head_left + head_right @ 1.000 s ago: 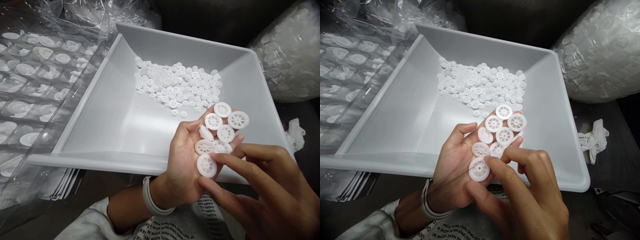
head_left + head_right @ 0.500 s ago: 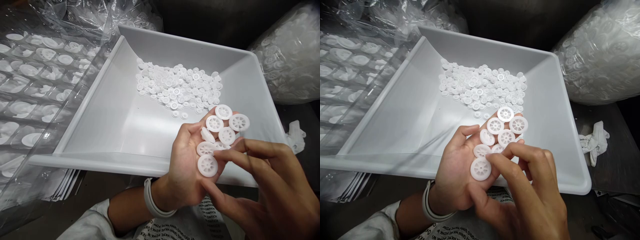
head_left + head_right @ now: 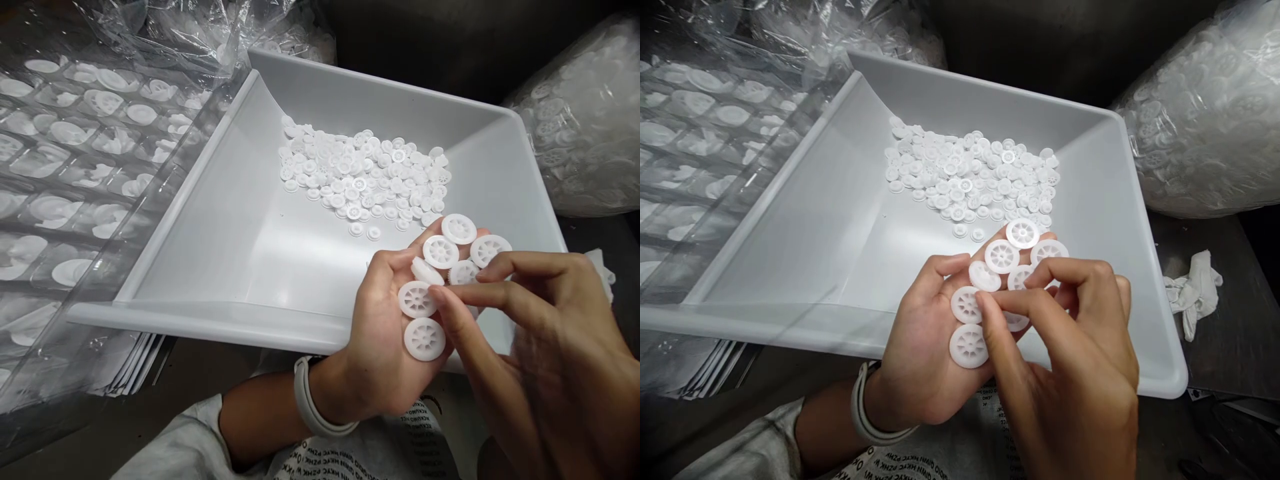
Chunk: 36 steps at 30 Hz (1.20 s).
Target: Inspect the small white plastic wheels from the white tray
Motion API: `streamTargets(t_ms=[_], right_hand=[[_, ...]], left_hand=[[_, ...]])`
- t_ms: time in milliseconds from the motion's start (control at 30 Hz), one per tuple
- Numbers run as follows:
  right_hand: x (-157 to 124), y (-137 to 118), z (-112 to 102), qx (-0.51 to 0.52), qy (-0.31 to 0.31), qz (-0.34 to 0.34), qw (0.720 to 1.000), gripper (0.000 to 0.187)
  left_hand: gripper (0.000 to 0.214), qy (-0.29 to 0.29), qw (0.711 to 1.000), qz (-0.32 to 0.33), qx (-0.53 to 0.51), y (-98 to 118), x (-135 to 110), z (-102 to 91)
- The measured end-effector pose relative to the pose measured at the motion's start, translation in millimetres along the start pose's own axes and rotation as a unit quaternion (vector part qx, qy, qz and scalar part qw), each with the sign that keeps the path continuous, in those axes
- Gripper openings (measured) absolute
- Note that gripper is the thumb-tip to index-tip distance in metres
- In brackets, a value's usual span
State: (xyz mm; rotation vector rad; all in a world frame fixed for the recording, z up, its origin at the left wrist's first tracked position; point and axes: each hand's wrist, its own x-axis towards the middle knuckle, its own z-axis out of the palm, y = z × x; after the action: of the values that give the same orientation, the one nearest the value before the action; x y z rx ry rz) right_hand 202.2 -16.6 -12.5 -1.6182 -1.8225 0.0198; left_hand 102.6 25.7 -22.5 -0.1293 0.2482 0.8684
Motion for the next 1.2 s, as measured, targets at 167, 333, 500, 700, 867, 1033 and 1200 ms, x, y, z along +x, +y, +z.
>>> streamTargets(t_ms=[167,333,500,700,867,1033,1200], right_hand=[[1.1,0.4,4.8,0.023,-0.003,0.025,0.999,0.011],[1.8,0.6,8.3,0.023,-0.01,0.024,0.999,0.014],[-1.0,3.6,10.5,0.014,0.003,0.01,1.0,0.012],[-1.7,3.1,11.1,0.017,0.033,0.013,0.999,0.006],[-1.9,-0.6,7.2,0.041,0.027,0.025,0.998,0.005],[-5.0,-1.0,0.3,0.044,-0.019,0.019,0.999,0.007],[-18.5,-0.5,-0.4,0.023,0.013,0.052,0.998,0.012]], left_hand=[[0.048,-0.001,1.0,0.008,-0.02,1.1,1.6,1.7],[0.048,-0.003,1.0,0.012,-0.024,2.3,3.6,2.7],[0.044,-0.02,1.0,0.017,-0.015,1.6,0.5,-2.4],[0.04,0.007,1.0,0.021,-0.023,0.1,0.4,-1.6],[0.044,-0.015,0.999,0.021,-0.019,0.4,1.6,-1.4],[0.048,-0.01,1.0,0.009,-0.011,2.2,0.6,-2.0],[0.046,0.033,0.999,-0.001,-0.022,2.9,0.2,1.2]])
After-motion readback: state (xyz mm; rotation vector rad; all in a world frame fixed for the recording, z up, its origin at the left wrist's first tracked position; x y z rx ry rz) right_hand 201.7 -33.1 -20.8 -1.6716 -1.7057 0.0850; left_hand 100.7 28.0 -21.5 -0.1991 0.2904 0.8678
